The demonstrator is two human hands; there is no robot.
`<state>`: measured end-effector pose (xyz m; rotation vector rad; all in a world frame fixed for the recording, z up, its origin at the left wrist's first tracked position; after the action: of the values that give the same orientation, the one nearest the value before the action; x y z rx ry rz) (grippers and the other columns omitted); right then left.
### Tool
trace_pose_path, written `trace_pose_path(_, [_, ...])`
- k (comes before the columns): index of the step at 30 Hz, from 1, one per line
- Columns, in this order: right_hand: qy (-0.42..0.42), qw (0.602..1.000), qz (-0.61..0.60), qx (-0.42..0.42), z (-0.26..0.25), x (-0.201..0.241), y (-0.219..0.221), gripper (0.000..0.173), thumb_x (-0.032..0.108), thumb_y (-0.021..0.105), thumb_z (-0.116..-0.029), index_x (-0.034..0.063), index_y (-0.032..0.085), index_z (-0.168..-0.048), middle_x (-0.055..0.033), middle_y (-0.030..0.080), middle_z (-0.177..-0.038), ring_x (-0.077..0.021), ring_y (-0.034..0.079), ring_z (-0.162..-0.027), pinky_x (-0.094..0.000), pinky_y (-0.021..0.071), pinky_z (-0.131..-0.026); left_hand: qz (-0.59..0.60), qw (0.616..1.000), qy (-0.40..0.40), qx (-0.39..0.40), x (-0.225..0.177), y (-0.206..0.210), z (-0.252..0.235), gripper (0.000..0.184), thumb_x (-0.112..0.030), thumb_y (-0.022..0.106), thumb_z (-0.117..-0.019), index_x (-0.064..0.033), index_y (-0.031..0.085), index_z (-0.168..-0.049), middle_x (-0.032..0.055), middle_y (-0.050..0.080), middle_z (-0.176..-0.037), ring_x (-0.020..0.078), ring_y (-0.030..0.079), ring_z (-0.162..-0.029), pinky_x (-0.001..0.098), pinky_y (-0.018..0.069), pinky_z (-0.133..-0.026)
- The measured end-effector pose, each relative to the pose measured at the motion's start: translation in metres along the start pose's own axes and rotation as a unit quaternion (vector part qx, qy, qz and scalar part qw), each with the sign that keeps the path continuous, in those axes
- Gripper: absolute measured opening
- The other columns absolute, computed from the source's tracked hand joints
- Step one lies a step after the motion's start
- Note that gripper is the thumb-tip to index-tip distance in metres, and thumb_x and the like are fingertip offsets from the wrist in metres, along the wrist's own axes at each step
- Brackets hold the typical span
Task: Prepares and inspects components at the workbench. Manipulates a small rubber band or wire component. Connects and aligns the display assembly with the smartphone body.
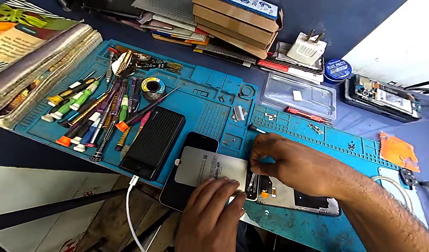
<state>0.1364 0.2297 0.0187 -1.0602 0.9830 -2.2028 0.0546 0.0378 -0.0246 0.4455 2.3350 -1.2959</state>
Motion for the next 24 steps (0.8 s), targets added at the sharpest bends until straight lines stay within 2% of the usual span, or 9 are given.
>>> trace_pose_path(8, [0.013,0.999,0.044,-0.013,-0.0029,0.0026,0.0009,0.016,0.033,0.065,-0.0982,0.0264,0.072,-0.086,0.0068,0.061,-0.097,-0.0142,0.057,-0.1,-0.04,0.0473,-0.082,-0.024,0.999,0.013,0.017,-0.0017,0.0019,-0.0046,0.023,-0.03,0.06,-0.1013,-0.0221,0.075,-0.118,0.0029,0.072,-0.123,0.0216,0.063,-0.124,0.0449,0.0476,-0.11])
trace_pose_path(15, [0.004,0.997,0.069,-0.019,-0.004,0.0053,0.0026,0.016,0.032,0.066,-0.098,0.0252,0.071,-0.084,0.0059,0.06,-0.094,-0.0148,0.057,-0.098,-0.0396,0.0455,-0.082,-0.059,0.997,0.023,0.035,-0.0038,0.0044,-0.007,0.028,-0.033,0.058,-0.1017,-0.0257,0.074,-0.123,0.0017,0.071,-0.122,0.0211,0.063,-0.122,0.0448,0.0465,-0.109])
trace_pose_path(24, [-0.002,0.996,0.081,-0.04,-0.0027,0.0062,0.0043,0.014,0.033,0.067,-0.0965,0.0256,0.07,-0.086,0.0061,0.06,-0.095,-0.0144,0.057,-0.098,-0.0388,0.0452,-0.082,-0.079,0.996,0.034,0.031,-0.0031,0.0062,-0.0083,0.025,-0.028,0.059,-0.1012,-0.0263,0.074,-0.12,0.0013,0.072,-0.12,0.0209,0.064,-0.118,0.0446,0.0469,-0.108])
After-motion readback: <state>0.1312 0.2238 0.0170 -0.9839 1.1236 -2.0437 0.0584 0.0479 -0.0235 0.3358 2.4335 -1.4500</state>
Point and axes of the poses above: each hand's wrist, its own z-axis away from the middle knuckle, its own y-axis out of the palm, x = y × z, the point moved 5 cm from there along -z, towards the middle knuckle
